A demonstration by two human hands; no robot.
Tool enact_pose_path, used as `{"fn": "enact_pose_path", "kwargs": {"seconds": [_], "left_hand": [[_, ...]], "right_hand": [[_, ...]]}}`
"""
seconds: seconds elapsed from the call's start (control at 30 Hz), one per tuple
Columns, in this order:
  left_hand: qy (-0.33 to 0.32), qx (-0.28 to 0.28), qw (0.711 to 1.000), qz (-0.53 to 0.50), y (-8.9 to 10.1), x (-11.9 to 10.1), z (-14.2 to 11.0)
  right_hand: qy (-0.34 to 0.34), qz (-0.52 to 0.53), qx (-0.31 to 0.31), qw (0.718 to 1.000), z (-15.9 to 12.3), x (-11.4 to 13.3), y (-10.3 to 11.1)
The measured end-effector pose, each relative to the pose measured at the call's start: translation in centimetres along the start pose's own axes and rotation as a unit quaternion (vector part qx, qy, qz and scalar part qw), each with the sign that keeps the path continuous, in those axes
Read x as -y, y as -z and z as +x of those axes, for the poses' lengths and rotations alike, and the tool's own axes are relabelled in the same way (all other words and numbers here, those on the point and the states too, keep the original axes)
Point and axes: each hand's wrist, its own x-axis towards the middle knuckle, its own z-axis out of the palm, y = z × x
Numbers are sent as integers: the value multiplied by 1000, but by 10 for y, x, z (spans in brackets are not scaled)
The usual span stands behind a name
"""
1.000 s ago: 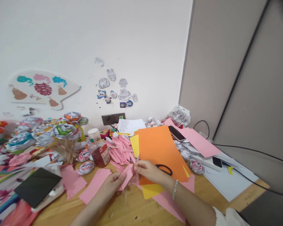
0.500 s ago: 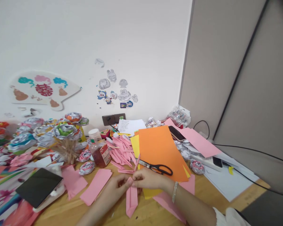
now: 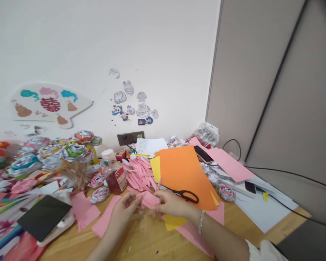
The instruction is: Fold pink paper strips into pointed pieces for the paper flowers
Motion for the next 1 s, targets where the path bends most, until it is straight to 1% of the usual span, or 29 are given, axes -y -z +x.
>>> {"fn": "enact_pose_path", "kwargs": {"seconds": [0.1,0.2,0.3,0.43,0.57,0.7,0.9,1.0], "left_hand": [[21,17,999,-32,1,6,2],[28,34,999,-31,-1,11,2],[26,59,998,-17,-2,12,0],[16,79,997,-12,-2,11,0],[35,91,995,-25,0,12,2],[41,101,994,-16,1,15,4],[44,105,992,-46,3,10,4],[52,102,991,-70,3,5,3]], "right_hand": [[-1,55,-39,998,4,-5,3],[7,95,-66,993,7,-9,6],[15,123,-46,991,8,-8,9],[27,111,-25,993,3,0,13],[40,120,-19,992,0,7,16],[39,137,6,990,1,3,15],[39,160,1,986,2,0,13],[43,160,-19,986,1,1,13]]}}
